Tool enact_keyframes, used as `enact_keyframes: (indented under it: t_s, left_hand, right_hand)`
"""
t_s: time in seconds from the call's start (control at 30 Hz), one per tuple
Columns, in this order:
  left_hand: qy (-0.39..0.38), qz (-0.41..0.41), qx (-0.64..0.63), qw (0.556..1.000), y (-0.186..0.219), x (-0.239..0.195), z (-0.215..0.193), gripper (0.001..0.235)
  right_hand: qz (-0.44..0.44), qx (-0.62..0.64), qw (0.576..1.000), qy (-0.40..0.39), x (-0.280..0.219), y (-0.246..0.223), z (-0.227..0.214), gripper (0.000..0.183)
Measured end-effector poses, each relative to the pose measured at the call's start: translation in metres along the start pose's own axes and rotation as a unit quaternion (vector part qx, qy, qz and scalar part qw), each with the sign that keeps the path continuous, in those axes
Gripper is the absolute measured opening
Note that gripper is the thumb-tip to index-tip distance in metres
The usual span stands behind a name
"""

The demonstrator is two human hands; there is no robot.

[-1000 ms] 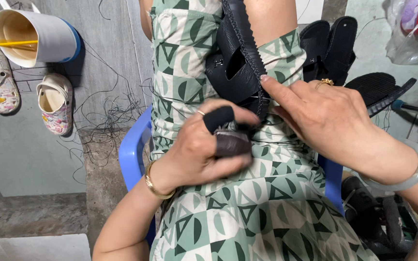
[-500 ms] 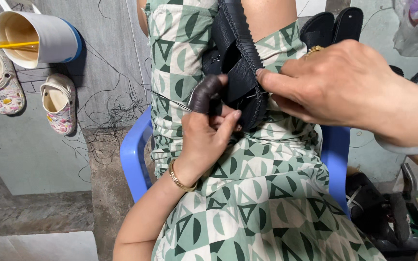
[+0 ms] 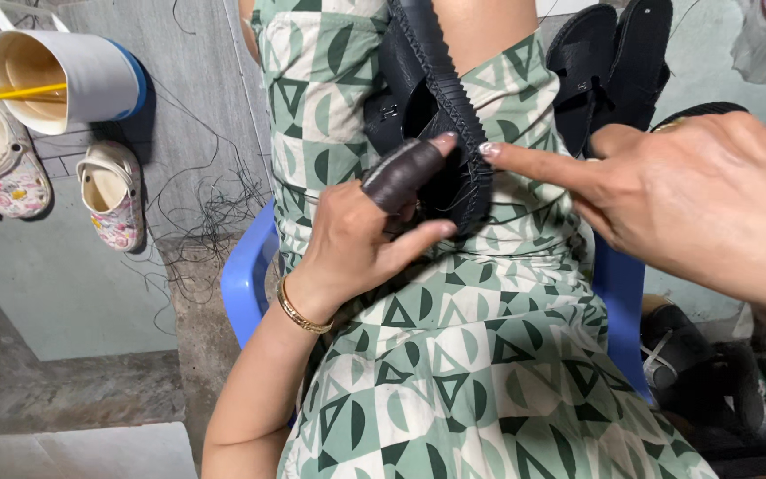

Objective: The person is sewing a black slip-on shoe using a needle and black thread. They hold the shoe on their lap and repeatedly push the needle through the shoe's upper part to stitch it.

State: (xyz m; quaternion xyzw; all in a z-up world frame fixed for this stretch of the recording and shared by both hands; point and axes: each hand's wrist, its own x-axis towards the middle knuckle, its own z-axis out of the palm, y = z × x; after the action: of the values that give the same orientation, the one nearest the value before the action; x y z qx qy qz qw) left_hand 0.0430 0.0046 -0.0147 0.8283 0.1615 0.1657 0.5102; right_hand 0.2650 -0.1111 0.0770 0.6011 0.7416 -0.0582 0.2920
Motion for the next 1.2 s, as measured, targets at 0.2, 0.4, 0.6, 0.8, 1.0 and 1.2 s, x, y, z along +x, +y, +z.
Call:
enact_keyframes:
  t_s: [0.2,0.4,0.6,0.8,1.0,1.2]
  left_hand:
    - [0.077,0.052,0.226,0.970,0.001,0.012,0.016,0.033]
    - [0.105,0.028,0.254,0.961,0.002,0.014,0.018,0.029]
    - [0.096,0.063,0.047,0.992,-0.015,0.005,0.006,0.010]
    - [0.230,0.023,0.275,0.933,-0.046,-0.022,-0.046,0.019]
    - [0.183,0.043,0.302,0.935,0.003,-0.025,0.005,0.040]
    - [0.110,-0.003,-0.121,0.987,0.049,0.012,-0.004,0.033]
  right_hand:
    - [0.045,0.117,0.990,-0.061,-0.030,0.011,0.024,0.065]
    - [0.147,0.549,0.823,-0.011,-0.095,0.025,0.090,0.057]
    - [-0.031,0.507,0.862,0.010,-0.044,0.002,0.034,0.029]
    - [0.108,0.856,0.492,0.121,-0.024,-0.022,0.046,0.029]
    - [0.114,0.573,0.774,0.242,0.007,-0.045,0.020,0.012]
    - [0.098,0.922,0.364,0.083,0.007,-0.047,0.020,0.018]
